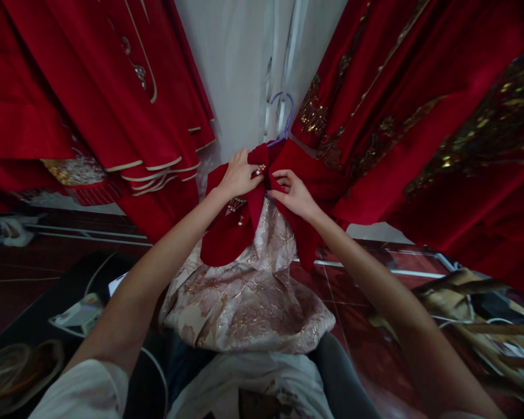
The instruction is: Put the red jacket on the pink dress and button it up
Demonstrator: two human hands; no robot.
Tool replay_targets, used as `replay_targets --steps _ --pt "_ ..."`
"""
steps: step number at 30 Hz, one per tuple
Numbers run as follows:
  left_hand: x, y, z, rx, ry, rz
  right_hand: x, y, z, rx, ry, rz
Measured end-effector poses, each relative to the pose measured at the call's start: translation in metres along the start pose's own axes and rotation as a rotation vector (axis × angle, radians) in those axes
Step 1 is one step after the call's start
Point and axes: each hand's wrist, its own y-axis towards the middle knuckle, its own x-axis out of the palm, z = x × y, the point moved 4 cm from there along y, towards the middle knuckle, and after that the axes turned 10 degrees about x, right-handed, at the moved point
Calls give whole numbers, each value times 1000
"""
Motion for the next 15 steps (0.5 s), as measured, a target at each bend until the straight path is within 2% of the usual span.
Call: replay_targets --steps 4,6,9,10,12,15 --pt "-11 -31 3 -52 48 219 -22 -14 18 126 98 31" --pt "-4 -50 10 -62 85 158 -30 -22 28 181 149 58" --pt "20 -70 26 40 76 -102 -28 -29 38 197 193 68" --pt "27 -73 30 61 75 -155 -24 -30 39 187 193 61" --pt "33 -73 32 37 71 -170 -17 -29 39 156 176 38" --pt "28 -65 25 -116 -6 -19 -11 -27 34 108 132 8"
